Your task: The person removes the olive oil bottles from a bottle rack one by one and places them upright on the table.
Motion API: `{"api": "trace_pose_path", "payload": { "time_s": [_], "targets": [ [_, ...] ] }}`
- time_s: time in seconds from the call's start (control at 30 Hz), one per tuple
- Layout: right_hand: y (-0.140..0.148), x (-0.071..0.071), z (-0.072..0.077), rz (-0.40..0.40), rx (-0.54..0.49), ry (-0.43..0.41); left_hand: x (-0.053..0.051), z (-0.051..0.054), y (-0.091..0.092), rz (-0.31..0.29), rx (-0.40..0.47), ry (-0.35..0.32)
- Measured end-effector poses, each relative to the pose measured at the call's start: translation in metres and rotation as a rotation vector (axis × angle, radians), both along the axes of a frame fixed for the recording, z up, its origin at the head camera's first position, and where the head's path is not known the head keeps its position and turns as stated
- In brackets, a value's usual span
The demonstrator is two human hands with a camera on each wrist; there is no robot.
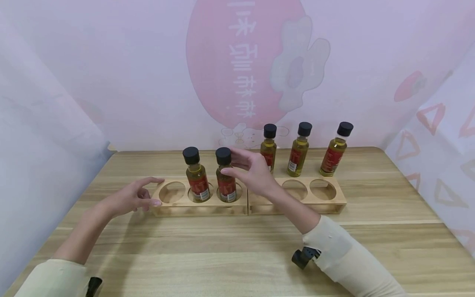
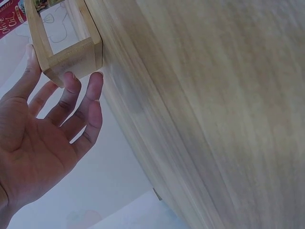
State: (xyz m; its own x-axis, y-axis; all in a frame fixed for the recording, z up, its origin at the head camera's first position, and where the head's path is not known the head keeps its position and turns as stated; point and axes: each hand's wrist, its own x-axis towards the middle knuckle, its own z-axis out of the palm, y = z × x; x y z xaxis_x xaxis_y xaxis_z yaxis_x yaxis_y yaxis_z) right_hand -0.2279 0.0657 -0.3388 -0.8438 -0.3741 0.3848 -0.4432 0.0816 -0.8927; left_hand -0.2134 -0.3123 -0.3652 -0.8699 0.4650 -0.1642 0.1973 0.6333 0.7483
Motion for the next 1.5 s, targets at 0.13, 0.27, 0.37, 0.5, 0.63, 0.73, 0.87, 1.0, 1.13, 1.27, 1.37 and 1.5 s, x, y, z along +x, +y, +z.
{"api": "trace_pose_path", "payload": {
  "time_s": [0.13, 0.27, 0.37, 0.5, 0.63, 0.73, 0.87, 1.0, 1.13, 1.27, 1.37, 1.5],
  "targets": [
    [-0.0013, -0.0007, -0.0004, 0.007, -0.039, -0.009, 0.0000, 0.0003, -0.0001, 0.002, -0.004, 0.000],
    [-0.0030, -0.0006, 0.0008, 0.022, -0.086, -0.001, -0.0004, 0.0002, -0.0001, 0.002, -0.002, -0.001],
    [-0.0044, -0.0008, 0.0017, 0.029, -0.108, -0.001, -0.0006, 0.0001, -0.0002, 0.003, 0.000, -0.005],
    [-0.0060, -0.0008, 0.0031, 0.037, -0.119, -0.002, -0.0005, 0.0002, -0.0002, 0.003, 0.003, -0.007],
    [-0.0073, -0.0013, 0.0037, 0.039, -0.128, 0.008, -0.0002, 0.0006, 0.0001, 0.004, 0.000, -0.005],
    [-0.0081, -0.0017, 0.0043, 0.038, -0.135, 0.012, 0.0000, 0.0009, 0.0003, 0.005, -0.002, -0.003],
    [-0.0085, -0.0015, 0.0054, 0.035, -0.142, 0.018, -0.0004, 0.0004, 0.0001, 0.003, -0.007, 0.000],
    [-0.0082, -0.0006, 0.0058, 0.023, -0.144, 0.035, -0.0006, -0.0002, -0.0003, 0.002, -0.007, 0.000],
    [-0.0076, -0.0002, 0.0054, 0.007, -0.142, 0.051, -0.0003, -0.0003, -0.0003, 0.000, -0.001, 0.001],
    [-0.0072, 0.0003, 0.0053, 0.010, -0.146, 0.059, 0.0002, 0.0001, -0.0002, -0.001, 0.002, 0.003],
    [-0.0069, 0.0011, 0.0057, 0.020, -0.156, 0.063, 0.0004, 0.0001, -0.0001, 0.000, 0.002, 0.002],
    [-0.0064, 0.0015, 0.0060, 0.027, -0.168, 0.065, 0.0002, -0.0002, -0.0002, -0.003, 0.004, 0.002]
  ]
}}
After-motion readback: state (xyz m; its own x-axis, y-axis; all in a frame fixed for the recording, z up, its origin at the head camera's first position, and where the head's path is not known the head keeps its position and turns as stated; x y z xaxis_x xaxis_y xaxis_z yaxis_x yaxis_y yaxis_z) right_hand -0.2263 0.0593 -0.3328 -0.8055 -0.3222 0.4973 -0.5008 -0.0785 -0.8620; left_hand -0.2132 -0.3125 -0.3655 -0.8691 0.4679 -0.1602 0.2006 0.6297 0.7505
